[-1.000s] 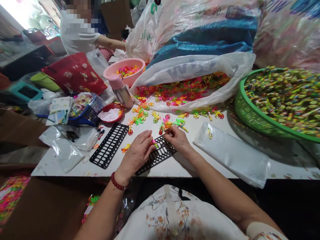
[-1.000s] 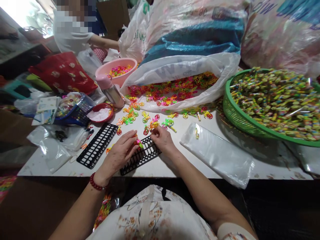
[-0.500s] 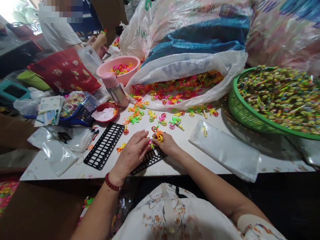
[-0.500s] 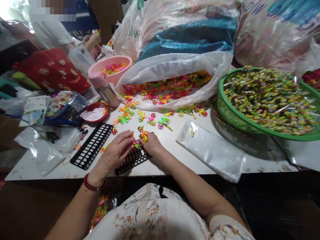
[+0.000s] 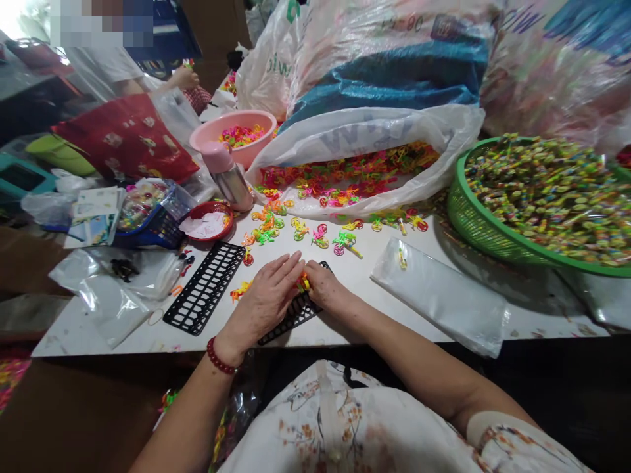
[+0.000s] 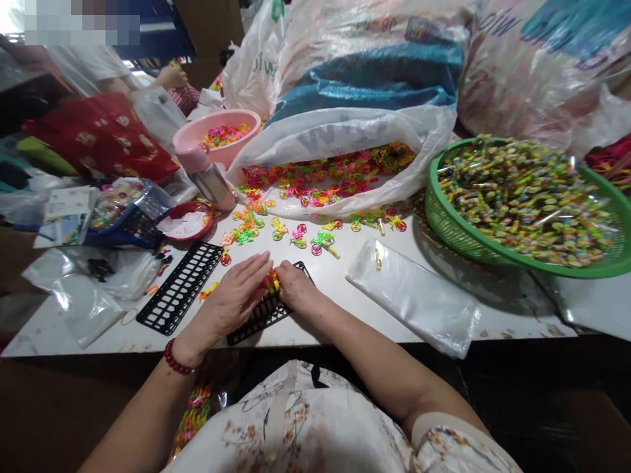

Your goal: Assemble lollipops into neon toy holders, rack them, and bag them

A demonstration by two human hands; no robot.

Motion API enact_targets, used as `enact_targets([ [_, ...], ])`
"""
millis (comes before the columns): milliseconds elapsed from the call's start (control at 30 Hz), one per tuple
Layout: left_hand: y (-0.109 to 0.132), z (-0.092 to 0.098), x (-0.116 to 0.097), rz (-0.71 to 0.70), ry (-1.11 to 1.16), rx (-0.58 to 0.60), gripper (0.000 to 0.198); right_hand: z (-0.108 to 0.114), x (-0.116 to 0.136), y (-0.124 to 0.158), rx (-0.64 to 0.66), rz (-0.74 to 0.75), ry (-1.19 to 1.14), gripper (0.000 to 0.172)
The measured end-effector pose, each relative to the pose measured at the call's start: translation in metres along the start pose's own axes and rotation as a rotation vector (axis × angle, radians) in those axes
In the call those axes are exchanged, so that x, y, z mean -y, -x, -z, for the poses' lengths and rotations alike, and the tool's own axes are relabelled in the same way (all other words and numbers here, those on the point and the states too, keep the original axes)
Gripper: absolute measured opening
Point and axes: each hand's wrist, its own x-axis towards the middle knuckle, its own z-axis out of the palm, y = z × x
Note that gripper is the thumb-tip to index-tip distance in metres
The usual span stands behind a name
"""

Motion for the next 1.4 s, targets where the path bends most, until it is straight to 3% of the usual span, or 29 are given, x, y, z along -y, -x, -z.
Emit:
enact_targets([
  [167, -0.001, -0.003, -0.003, 0.001, -0.181, 0.058, 0.051, 0.019, -0.009, 0.0, -0.016, -0.006, -0.109, 0.015],
  [333, 0.001, -0.004, -0.006, -0.003, -0.21, 0.053, 0.053, 0.07, -0.047, 0.011, -0.297, -0.23, 0.16, 0.012],
  [500, -0.005, 0.005, -0.009, 0.018, -0.218, 0.072, 0.059, 0.09, -0.065, 0.016, -0.164, -0.362, 0.373, 0.013],
  [633, -0.014, 0.013, -0.007, -0.003, -0.239, 0.1, 0.047, 0.084, -0.05, 0.015, -0.212, -0.36, 0.287, 0.015],
  [733, -0.016, 0.01, -0.002, -0.02, -0.236, 0.123, 0.044, 0.071, -0.031, 0.012, -0.214, -0.328, -0.004, 0.014],
  [833, -0.012, 0.002, 0.002, -0.009, -0.22, 0.094, 0.046, 0.05, -0.015, 0.008, -0.136, -0.242, -0.31, 0.01],
  [900, -0.009, -0.002, 0.003, -0.004, -0.2, 0.066, 0.048, 0.036, -0.009, 0.004, -0.104, -0.161, -0.398, 0.011],
  [1067, -0.008, -0.001, 0.001, -0.012, -0.16, 0.051, 0.052, 0.021, -0.007, -0.002, -0.052, -0.051, -0.242, 0.009],
  [1267, -0.008, 0.001, -0.001, 0.023, -0.093, 0.026, 0.061, 0.025, -0.009, -0.006, 0.05, -0.021, -0.08, 0.019],
  [1400, -0.01, 0.001, -0.001, -0.009, -0.125, 0.061, 0.056, 0.022, -0.008, -0.007, 0.088, -0.024, 0.007, 0.03],
])
